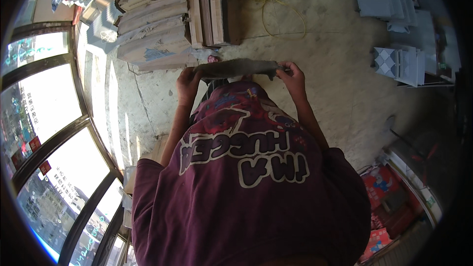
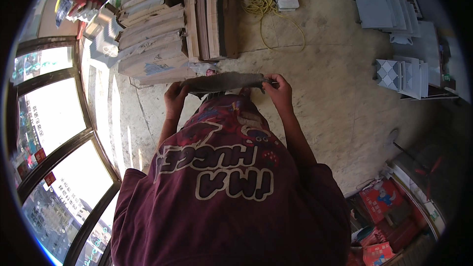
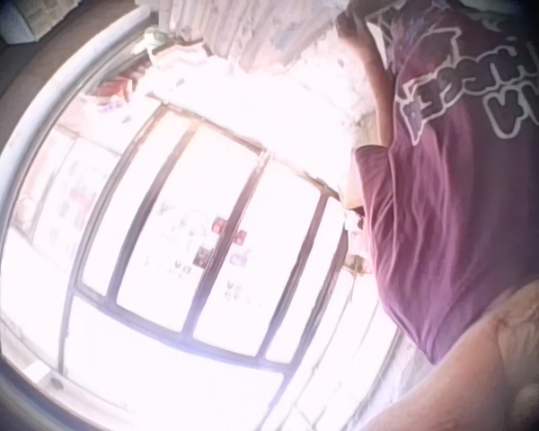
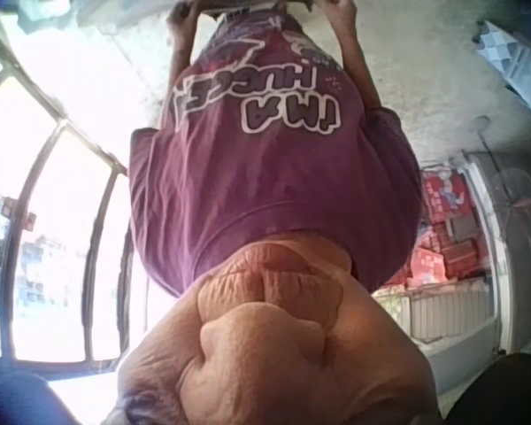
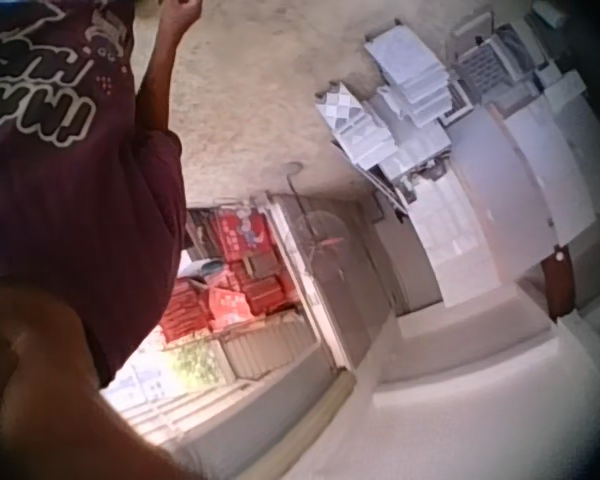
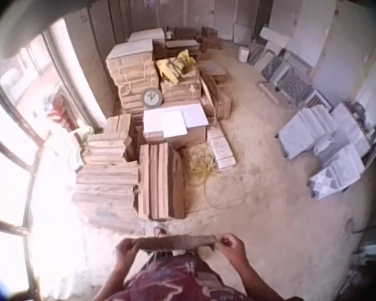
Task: The person holds a piece of grey padding by hand, turning it over to inspect the edges. They then use a small hand tool to cut a small section of the material while standing near stacks of building tiles.
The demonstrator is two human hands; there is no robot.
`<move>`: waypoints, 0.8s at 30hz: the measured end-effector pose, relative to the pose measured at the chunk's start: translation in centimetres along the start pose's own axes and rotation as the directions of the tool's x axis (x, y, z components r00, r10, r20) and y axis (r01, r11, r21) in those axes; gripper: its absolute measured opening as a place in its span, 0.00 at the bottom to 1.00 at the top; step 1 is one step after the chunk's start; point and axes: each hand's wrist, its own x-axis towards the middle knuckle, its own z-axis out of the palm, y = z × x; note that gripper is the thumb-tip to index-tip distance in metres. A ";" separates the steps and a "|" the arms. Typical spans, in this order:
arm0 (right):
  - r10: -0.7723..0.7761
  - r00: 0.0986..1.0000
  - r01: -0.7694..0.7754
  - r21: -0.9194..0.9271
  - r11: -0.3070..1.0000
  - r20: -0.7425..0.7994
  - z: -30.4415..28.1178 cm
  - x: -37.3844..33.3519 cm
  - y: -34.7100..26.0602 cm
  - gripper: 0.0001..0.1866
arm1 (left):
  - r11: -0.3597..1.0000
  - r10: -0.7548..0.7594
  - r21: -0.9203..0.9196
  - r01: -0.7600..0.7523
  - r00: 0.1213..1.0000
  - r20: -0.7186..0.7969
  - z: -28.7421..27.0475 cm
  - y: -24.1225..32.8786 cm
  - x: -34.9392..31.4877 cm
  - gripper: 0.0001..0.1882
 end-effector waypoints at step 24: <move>-0.059 0.996 0.061 -0.034 0.998 0.063 8.8 13.8 -9.3 0.09 | 0.984 -0.042 -0.175 0.033 0.998 -0.045 -4.9 -0.2 15.2 0.09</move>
